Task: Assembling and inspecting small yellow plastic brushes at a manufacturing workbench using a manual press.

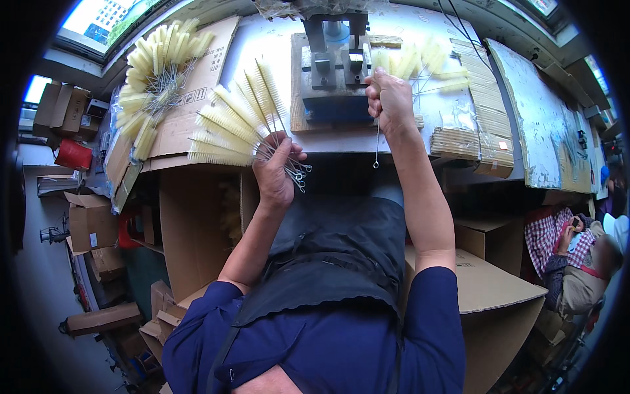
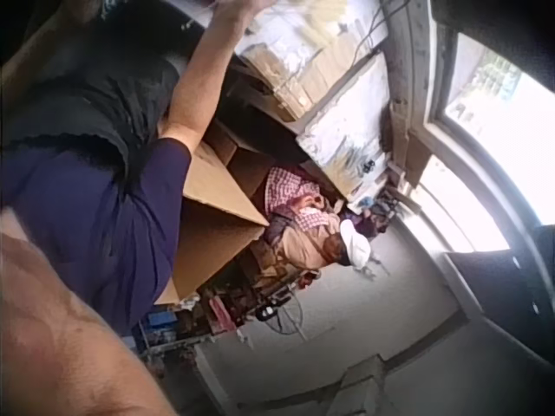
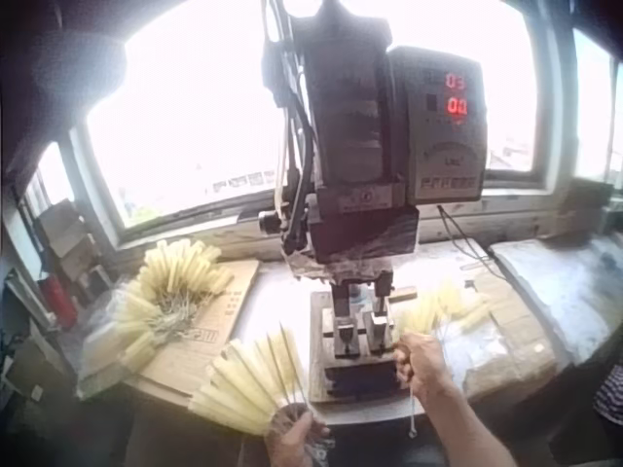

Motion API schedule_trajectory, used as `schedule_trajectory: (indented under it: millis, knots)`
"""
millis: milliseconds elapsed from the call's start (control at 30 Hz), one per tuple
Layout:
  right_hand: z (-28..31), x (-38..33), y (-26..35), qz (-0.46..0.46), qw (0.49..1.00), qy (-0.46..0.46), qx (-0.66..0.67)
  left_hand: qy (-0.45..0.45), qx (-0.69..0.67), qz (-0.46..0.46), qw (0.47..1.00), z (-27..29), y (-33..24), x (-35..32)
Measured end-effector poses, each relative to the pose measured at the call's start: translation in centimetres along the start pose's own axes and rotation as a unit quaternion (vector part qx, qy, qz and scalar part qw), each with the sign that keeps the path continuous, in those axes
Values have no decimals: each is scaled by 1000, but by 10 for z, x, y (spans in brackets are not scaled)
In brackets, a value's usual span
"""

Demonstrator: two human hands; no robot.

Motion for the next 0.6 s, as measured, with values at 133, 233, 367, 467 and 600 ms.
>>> schedule_trajectory:
  millis: [133,233,367,467,600]
  knots:
    - [35,40,27,111,970,-92,-196,11,4,17,1000,-4,3,-6]
    - [64,61,30,353,778,-283,-436,18,7,31,999,-11,5,-11]
    - [4,-15,1,265,933,-62,-236,15,22,41,999,-11,11,-17]
    - [-49,-56,-38,155,952,87,-251,19,44,48,998,-15,15,-24]
    - [-69,-58,-62,205,931,119,-279,115,104,69,985,-24,13,-31]
Point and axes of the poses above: each hand's wrist, its own x-axis towards the middle knuckle, its own z-axis out of the back of the hand, y = z × x, the point moved 2 cm from there along x, towards the middle knuckle, and after that the axes turned 3 degrees about z, right-handed, at the moved point
